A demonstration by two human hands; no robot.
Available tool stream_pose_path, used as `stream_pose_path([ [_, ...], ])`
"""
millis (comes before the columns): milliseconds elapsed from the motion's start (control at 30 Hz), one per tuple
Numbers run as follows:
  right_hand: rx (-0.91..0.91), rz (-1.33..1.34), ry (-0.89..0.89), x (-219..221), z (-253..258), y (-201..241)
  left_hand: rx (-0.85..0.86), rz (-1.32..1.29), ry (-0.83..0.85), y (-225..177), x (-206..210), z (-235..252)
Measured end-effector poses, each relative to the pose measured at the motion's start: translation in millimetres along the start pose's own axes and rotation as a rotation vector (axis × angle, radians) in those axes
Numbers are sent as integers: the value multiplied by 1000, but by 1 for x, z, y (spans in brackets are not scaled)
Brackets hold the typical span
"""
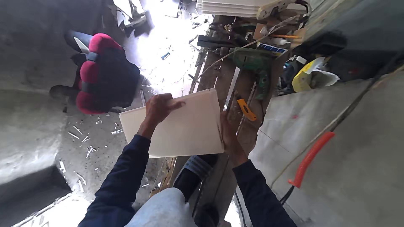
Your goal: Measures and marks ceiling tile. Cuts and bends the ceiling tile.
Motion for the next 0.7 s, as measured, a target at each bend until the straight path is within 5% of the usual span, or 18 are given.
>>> stream_pose_path([
  [200,3,182,-71,25,-35,3,42,-128,12,6,11,6],
  [467,84,86,57,11,-12,9,-46,-89,20,8,1,5],
  [700,-103,-80,101,0,-4,51,46,-1,107,-4,15,-6],
])
Point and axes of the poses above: each hand's wrist, its own z-axis towards the middle knuckle, its own x-axis out of the palm, y = z × x, the point moved 6 cm from there along z, towards the middle knuckle, and after that the axes turned 5 degrees about -y, right-handed, at the moved point
